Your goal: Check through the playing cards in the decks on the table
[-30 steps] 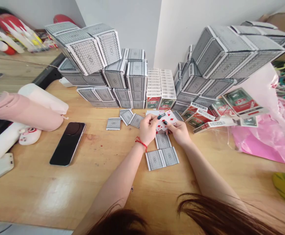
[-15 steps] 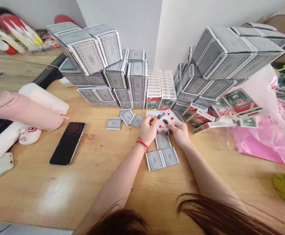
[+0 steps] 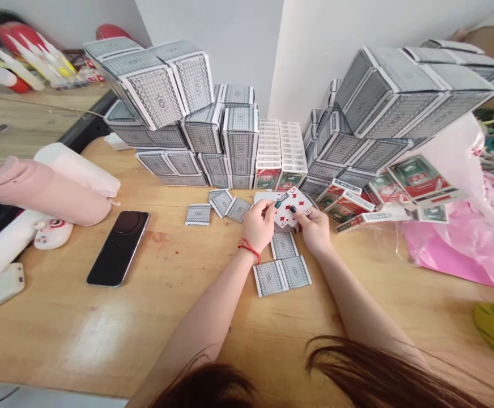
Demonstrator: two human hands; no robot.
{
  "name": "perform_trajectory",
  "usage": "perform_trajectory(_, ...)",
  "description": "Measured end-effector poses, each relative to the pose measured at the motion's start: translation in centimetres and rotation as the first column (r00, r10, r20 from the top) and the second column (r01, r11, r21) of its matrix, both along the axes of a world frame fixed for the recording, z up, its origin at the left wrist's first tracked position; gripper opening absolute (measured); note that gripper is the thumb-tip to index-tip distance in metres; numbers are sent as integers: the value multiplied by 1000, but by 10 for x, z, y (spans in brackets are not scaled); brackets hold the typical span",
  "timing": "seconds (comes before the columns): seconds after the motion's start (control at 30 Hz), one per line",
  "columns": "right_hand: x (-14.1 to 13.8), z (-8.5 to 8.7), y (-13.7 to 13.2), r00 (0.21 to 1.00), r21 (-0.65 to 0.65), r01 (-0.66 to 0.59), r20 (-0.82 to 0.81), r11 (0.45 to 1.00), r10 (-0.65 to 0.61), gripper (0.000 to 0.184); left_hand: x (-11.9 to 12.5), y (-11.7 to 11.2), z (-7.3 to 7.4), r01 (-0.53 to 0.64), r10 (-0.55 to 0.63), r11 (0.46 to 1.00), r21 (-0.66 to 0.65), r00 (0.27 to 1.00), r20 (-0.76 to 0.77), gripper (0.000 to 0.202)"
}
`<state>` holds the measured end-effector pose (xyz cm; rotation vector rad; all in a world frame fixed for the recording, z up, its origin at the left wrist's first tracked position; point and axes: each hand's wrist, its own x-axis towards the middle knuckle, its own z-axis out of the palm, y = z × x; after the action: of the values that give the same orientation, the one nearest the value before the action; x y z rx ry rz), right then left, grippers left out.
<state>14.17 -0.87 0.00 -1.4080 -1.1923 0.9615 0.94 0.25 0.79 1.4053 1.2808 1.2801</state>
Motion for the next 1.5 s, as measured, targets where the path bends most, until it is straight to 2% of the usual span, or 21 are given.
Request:
perform_trajectory(0.23,0,2,1,1000,-21,-5,-23,1000,5,42,-2,0,0,-40,41,999,4,998,-40,22)
perform_trajectory(0.5,2,-1,1,999,-21,-41,-15,999,40,43,-3,-1,0,-60,80,991,123,982,-169,26)
perform_trajectory(0.57,2,-2,2,999,-17,-41,-34,999,40,43,-3,-1,0,-54,70,992,111,987,-147,25)
perform_trajectory(0.73,2,1,3,995,-5,-53,-91,999,52,39,0,-1,0,-36,35,999,21,999,16,31)
perform_trajectory(0.87,2,3,2,994,-9,-76,-79,997,75,40,1,-1,3,-35,34,999,10,999,32,36)
perform_trajectory(1.2,1,2,2,993,-36,-115,-20,993,115,42,-3,0,0,-9,17,998,60,992,-124,41)
perform_trajectory(1.5,3,2,2,975,-68,-135,-184,989,120,33,-4,-3,2,15,-5,998,64,988,-156,45)
